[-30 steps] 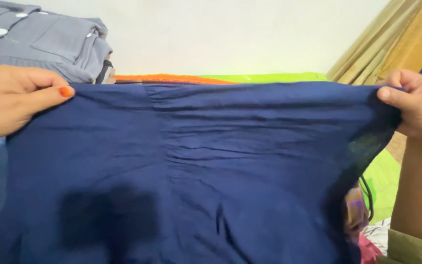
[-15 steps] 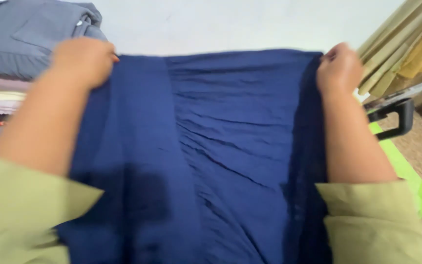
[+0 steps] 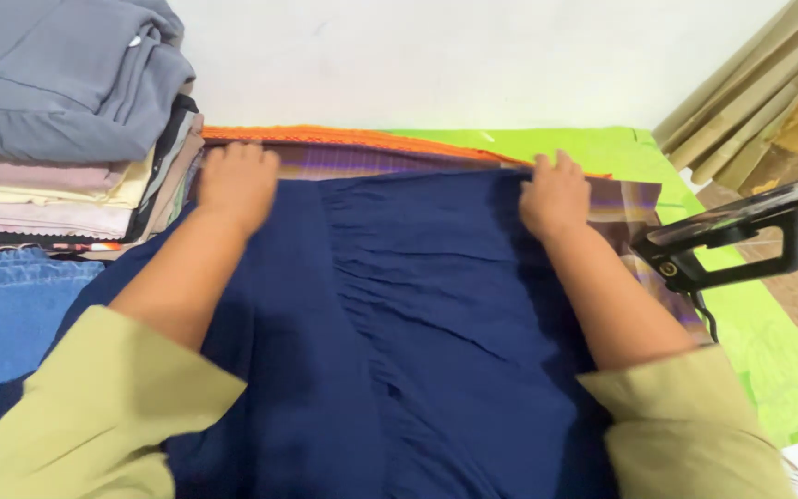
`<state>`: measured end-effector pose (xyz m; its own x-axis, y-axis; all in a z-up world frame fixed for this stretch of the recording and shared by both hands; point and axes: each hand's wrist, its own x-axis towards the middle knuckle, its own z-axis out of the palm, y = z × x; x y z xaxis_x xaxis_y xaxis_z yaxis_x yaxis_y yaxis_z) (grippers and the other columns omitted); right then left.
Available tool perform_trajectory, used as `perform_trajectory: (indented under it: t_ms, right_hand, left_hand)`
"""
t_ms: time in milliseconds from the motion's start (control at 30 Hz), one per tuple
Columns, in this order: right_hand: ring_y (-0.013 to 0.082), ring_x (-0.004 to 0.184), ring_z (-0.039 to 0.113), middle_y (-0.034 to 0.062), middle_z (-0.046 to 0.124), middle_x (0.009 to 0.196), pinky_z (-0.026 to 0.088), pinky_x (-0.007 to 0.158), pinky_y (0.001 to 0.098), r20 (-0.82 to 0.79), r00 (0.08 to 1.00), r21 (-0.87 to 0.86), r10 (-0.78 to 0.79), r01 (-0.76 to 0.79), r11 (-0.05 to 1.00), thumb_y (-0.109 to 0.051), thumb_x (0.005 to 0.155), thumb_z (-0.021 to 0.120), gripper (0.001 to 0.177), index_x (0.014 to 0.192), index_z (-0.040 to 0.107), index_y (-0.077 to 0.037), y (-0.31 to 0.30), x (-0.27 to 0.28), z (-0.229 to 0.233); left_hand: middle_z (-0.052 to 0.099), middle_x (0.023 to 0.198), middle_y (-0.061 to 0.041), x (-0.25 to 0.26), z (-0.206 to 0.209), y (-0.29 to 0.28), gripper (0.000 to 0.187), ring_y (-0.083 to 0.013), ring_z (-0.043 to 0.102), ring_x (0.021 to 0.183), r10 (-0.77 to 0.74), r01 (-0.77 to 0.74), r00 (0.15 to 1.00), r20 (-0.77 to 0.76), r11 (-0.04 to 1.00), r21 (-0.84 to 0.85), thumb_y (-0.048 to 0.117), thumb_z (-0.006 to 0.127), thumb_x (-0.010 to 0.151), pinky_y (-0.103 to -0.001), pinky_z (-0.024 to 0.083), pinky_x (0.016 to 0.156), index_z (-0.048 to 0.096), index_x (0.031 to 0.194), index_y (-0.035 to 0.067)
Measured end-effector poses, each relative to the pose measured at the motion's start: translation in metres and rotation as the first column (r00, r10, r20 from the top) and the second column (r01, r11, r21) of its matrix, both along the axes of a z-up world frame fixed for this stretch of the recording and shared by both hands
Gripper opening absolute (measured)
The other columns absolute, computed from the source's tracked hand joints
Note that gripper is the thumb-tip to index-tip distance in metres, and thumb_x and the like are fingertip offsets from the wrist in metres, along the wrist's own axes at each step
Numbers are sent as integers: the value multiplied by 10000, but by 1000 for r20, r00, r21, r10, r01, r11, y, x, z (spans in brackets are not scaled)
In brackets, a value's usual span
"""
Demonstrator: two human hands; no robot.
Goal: Ironing a blue garment on a flat surface using a handheld iron
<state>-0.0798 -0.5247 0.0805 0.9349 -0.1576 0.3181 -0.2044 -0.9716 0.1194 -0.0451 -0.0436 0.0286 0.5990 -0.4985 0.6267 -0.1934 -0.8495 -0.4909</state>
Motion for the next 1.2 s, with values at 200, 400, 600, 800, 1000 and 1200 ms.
perform_trajectory:
  t_ms: [200,400,600,800,1000,1200]
  right_hand:
    - [469,1481,367,267,422,1571,358,1113,700,-95,840,234,535,-503,832,-562,1032,492,658,1510,505,-110,80,-96,9]
    - [357,1600,115,178,182,1719,103,1254,642,-384,861,253,335,-251,934,-752,995,349,858,1650,265,-204,39,-102,-4]
    - [372,1597,115,178,148,1726,151,1277,585,-430,858,206,280,-208,956,-777,961,381,947,1654,228,-150,-36,-133,-5]
    - [159,651,599,44,668,751,495,529,341,72,963,882,-260,60,467,-204,841,839,122,888,749,-138,-125,-187,-5]
    - [113,697,712,-22,699,1021,334,432,251,153,667,984,-730,-169,52,-134,867,599,561,1341,403,-360,-206,-176,-25]
    - [107,920,688,-12,664,1011,517,797,299,574,633,808,-519,-337,483,-56,959,680,278,1141,552,-223,-225,-113,-28]
  left_hand:
    - [557,1406,-349,-108,84,-139,642,-473,510,1364,-463,23,664,-587,797,-603,433,458,1043,-554,327,1173,573,1358,-114]
    - [109,1728,-151,-143,78,-122,1139,-391,33,1595,-133,-159,401,-906,964,-212,923,443,808,-708,-26,1212,221,1644,183]
    - [29,1744,-72,-150,85,-94,1276,-336,-1,1600,-84,-84,326,-942,990,-118,944,589,698,-721,-28,1200,120,1658,247]
    - [-131,1728,-109,-163,78,-105,1407,-361,-120,1590,-21,-130,177,-984,991,-45,687,877,649,-661,-39,1222,-34,1649,298]
    - [68,1720,-87,-235,108,-163,1003,-326,-27,1585,-251,286,-68,-966,922,-260,775,416,771,-641,-72,1210,313,1598,217]
    - [734,1314,38,-167,99,-147,632,-144,665,1238,-498,-13,-73,-864,867,-498,659,524,827,-287,468,1066,743,1235,230]
